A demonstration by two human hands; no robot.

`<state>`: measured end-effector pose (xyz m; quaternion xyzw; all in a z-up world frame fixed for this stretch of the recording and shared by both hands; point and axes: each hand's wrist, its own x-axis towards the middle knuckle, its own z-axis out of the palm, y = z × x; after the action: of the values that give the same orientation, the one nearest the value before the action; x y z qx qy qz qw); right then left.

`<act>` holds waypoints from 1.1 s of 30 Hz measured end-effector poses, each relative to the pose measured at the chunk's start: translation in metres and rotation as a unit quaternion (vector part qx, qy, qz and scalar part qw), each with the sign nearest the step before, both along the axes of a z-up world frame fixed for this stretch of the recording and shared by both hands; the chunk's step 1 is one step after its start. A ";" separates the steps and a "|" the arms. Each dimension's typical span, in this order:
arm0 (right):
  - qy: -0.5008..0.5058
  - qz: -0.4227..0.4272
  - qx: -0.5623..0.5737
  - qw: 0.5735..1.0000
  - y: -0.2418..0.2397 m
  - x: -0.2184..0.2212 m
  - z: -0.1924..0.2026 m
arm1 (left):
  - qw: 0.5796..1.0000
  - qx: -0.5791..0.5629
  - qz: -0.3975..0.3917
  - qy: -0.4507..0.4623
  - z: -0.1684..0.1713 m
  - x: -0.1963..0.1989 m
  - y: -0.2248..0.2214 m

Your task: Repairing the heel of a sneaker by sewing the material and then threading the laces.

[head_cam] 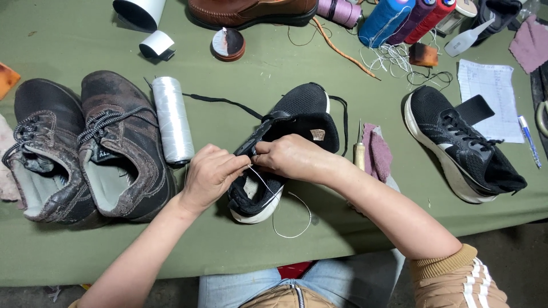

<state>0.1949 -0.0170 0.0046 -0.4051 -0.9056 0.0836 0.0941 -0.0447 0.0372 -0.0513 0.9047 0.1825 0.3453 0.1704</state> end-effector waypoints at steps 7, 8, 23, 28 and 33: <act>0.011 0.001 -0.021 1.000 0.000 0.003 -0.002 | 1.000 -0.001 0.003 -0.014 0.000 0.003 -0.004; 0.017 0.003 -0.023 1.000 0.001 0.003 -0.003 | 1.000 -0.001 0.004 -0.020 0.000 0.004 -0.003; -0.009 -0.051 -0.038 0.998 0.001 0.005 -0.007 | 0.999 -0.019 0.001 -0.046 0.003 0.006 -0.002; -0.004 -0.046 -0.046 0.998 0.003 0.004 -0.018 | 0.999 -0.020 -0.001 -0.043 0.003 0.007 -0.002; 0.007 -0.030 -0.040 0.999 0.002 0.003 -0.018 | 0.998 -0.023 0.004 -0.053 0.006 0.007 -0.003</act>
<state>0.1982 -0.0151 -0.0132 -0.4345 -0.8884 0.1200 0.0862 -0.0377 0.0342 -0.0457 0.8801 0.1850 0.3890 0.1995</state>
